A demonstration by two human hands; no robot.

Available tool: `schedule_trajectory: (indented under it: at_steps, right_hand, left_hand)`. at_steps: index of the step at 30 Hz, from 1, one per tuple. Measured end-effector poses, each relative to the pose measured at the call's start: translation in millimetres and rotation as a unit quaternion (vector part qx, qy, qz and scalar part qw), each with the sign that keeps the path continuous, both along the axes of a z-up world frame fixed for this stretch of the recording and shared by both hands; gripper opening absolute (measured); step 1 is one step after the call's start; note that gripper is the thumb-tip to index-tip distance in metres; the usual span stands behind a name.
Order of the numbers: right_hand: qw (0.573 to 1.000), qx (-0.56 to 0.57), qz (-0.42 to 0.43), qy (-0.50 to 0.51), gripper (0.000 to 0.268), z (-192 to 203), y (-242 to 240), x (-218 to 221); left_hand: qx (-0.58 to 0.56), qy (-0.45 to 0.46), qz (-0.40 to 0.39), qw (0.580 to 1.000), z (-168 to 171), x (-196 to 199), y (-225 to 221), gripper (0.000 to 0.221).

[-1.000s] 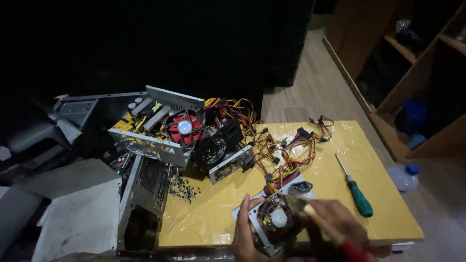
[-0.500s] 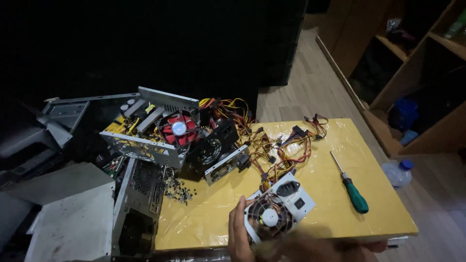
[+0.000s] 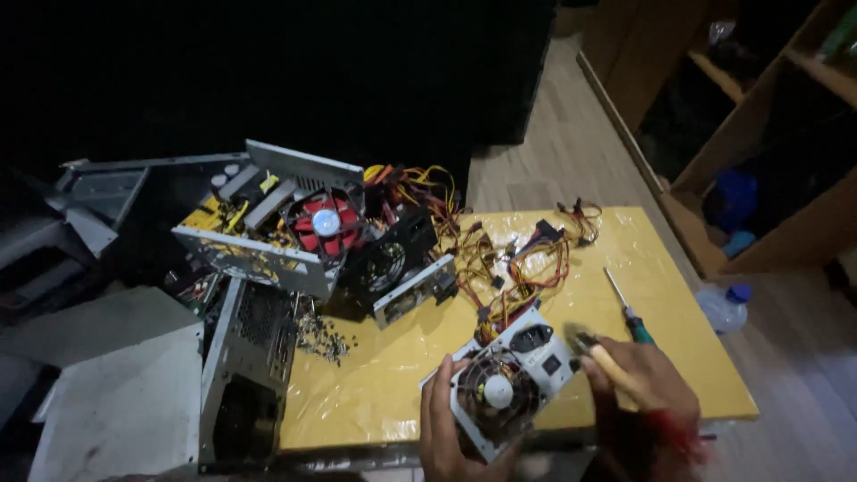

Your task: Disassembling a computer power supply unit by removing screws and opening the casing to access the internal circuit board.

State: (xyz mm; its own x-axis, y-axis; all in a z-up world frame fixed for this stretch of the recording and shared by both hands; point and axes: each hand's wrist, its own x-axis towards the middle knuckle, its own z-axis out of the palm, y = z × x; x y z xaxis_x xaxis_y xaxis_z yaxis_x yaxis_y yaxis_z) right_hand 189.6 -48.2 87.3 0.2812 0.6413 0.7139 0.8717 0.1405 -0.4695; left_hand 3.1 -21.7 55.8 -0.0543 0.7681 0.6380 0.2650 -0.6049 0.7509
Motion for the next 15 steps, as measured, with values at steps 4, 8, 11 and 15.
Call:
schedule_trajectory:
  at_steps: [4,8,11,15]
  right_hand:
    - [0.992,-0.083,0.012,0.092,0.011,-91,-18,18]
    - [0.923,-0.205,0.095,0.312,0.017,-158,-37,56]
    - [0.923,-0.154,0.127,0.330,0.010,-85,-17,10]
    - [0.969,-0.103,0.223,0.007,0.014,-79,-24,-49]
  left_hand:
    - [-0.059,0.007,-0.041,0.997,-36,-5,7,0.103]
    - [-0.174,-0.084,-0.035,0.981,-25,0,5,0.068]
    - [-0.017,0.002,0.020,1.000,-8,-1,-5,0.098]
    - [-0.526,-0.301,-0.017,0.795,-12,-1,21,0.055]
